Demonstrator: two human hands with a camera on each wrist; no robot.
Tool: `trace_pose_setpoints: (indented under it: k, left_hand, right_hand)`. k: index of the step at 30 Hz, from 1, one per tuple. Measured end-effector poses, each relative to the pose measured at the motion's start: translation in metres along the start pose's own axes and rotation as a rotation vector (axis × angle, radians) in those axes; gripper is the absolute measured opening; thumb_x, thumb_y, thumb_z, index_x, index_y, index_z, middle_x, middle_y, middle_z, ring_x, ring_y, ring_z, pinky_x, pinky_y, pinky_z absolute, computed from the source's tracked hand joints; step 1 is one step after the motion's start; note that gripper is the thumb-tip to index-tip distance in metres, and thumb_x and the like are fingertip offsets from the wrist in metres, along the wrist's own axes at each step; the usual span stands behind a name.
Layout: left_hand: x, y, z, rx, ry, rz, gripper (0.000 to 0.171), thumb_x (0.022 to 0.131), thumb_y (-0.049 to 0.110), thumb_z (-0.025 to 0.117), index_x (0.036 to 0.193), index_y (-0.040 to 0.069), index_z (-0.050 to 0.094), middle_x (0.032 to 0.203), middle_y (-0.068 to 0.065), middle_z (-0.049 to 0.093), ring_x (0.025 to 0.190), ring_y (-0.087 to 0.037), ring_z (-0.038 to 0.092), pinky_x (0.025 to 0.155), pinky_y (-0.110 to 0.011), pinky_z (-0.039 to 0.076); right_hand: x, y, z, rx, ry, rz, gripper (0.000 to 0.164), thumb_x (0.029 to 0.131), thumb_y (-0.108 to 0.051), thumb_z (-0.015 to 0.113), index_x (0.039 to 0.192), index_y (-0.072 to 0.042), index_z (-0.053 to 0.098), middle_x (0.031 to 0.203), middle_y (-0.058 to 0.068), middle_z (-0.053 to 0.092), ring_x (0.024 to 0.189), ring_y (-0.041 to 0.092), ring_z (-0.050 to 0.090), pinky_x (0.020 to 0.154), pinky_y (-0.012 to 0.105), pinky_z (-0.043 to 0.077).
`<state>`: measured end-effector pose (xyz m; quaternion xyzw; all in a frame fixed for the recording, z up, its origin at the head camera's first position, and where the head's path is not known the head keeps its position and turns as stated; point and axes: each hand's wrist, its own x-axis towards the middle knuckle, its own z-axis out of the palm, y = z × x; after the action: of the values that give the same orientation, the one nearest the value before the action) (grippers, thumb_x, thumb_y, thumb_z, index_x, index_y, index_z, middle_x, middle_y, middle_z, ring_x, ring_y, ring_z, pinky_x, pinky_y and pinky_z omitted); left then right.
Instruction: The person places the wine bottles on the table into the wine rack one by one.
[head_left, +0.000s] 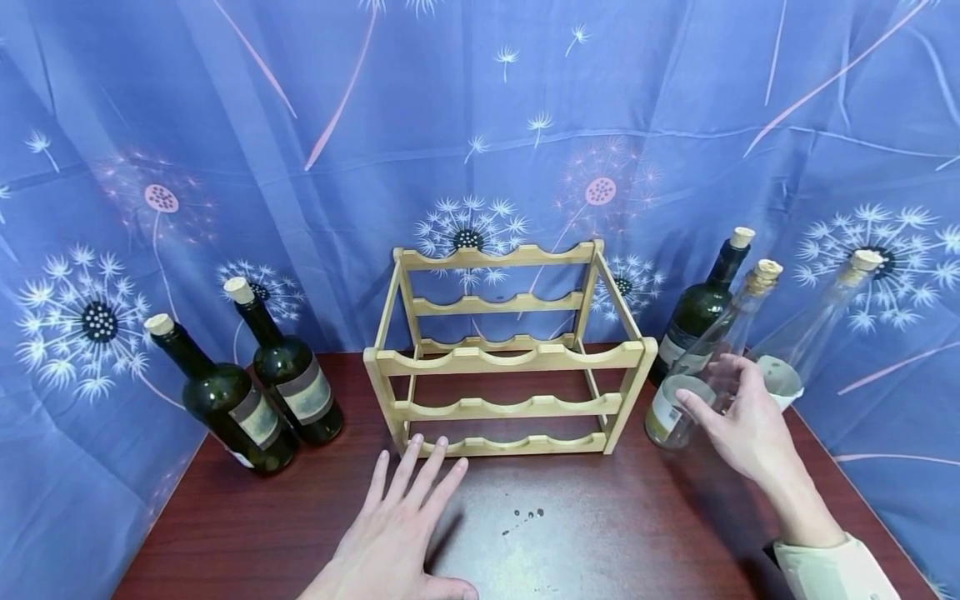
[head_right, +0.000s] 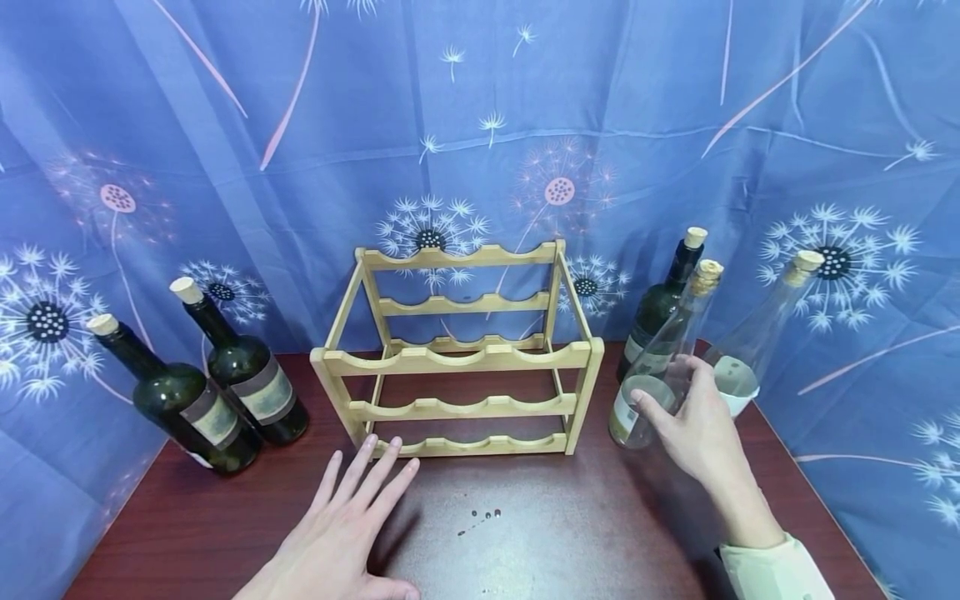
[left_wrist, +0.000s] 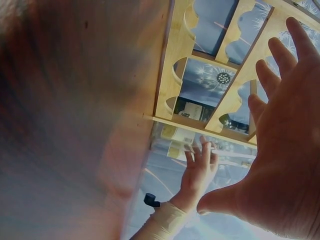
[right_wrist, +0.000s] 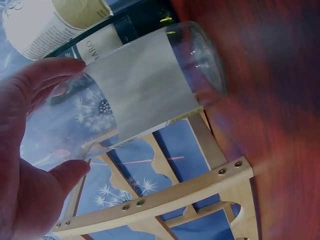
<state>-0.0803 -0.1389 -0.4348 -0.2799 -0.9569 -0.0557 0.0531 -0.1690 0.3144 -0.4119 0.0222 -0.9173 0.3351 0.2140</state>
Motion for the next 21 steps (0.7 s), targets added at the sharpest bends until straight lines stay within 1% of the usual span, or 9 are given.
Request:
trace_pose_setpoints:
  k: [3, 5, 10, 15, 17, 21]
  left_hand:
    - [0.000, 0.000, 0.000, 0.001, 0.000, 0.000, 0.117, 0.062, 0.093, 0.043, 0.155, 0.031, 0.007, 0.161, -0.004, 0.007, 0.145, -0.032, -0.005, 0.108, -0.063, 0.003]
    - [0.000, 0.000, -0.001, -0.002, -0.004, -0.002, 0.117, 0.062, 0.093, 0.043, 0.155, 0.032, 0.006, 0.161, -0.003, 0.007, 0.145, -0.031, -0.005, 0.108, -0.063, 0.003]
    - [0.000, 0.000, -0.002, -0.005, -0.016, -0.003, 0.117, 0.062, 0.093, 0.042, 0.155, 0.032, 0.005, 0.161, -0.002, 0.003, 0.145, -0.031, -0.006, 0.108, -0.063, 0.004]
    - [0.000, 0.001, -0.003, -0.004, -0.017, -0.003, 0.117, 0.062, 0.093, 0.042, 0.155, 0.031, 0.007, 0.161, 0.000, -0.001, 0.145, -0.031, -0.005, 0.108, -0.063, 0.005]
    - [0.000, 0.001, -0.003, 0.000, -0.016, -0.005, 0.118, 0.061, 0.094, 0.042, 0.155, 0.031, 0.006, 0.161, 0.001, -0.002, 0.145, -0.031, -0.005, 0.108, -0.063, 0.005]
    - [0.000, 0.000, -0.002, 0.005, -0.004, -0.002, 0.120, 0.060, 0.094, 0.042, 0.155, 0.032, 0.004, 0.160, 0.002, -0.005, 0.145, -0.030, -0.003, 0.108, -0.062, 0.006]
  right_hand:
    - [-0.001, -0.003, -0.003, 0.012, -0.029, 0.010, 0.071, 0.085, -0.037, 0.073, 0.133, 0.001, 0.037, 0.115, 0.017, 0.058, 0.096, 0.029, 0.058, 0.069, 0.017, 0.044]
    - [-0.001, -0.005, -0.005, 0.017, -0.048, 0.013, 0.070, 0.084, -0.037, 0.073, 0.132, 0.000, 0.038, 0.115, 0.016, 0.058, 0.099, 0.030, 0.057, 0.070, 0.016, 0.045]
    - [-0.003, -0.015, -0.014, 0.034, -0.092, -0.004, 0.068, 0.084, -0.035, 0.074, 0.131, 0.001, 0.039, 0.114, 0.015, 0.056, 0.100, 0.031, 0.057, 0.072, 0.013, 0.045]
    - [-0.007, -0.027, -0.025, 0.062, -0.122, -0.031, 0.065, 0.083, -0.031, 0.075, 0.129, -0.001, 0.041, 0.115, 0.014, 0.056, 0.097, 0.032, 0.062, 0.072, 0.010, 0.047]
    - [-0.008, -0.032, -0.029, 0.062, -0.138, -0.033, 0.063, 0.083, -0.031, 0.075, 0.129, -0.003, 0.042, 0.114, 0.011, 0.056, 0.096, 0.029, 0.063, 0.071, 0.011, 0.048]
    - [-0.012, -0.043, -0.037, 0.047, -0.175, -0.030, 0.062, 0.084, -0.034, 0.074, 0.130, -0.009, 0.042, 0.114, 0.005, 0.056, 0.091, 0.015, 0.065, 0.069, 0.015, 0.050]
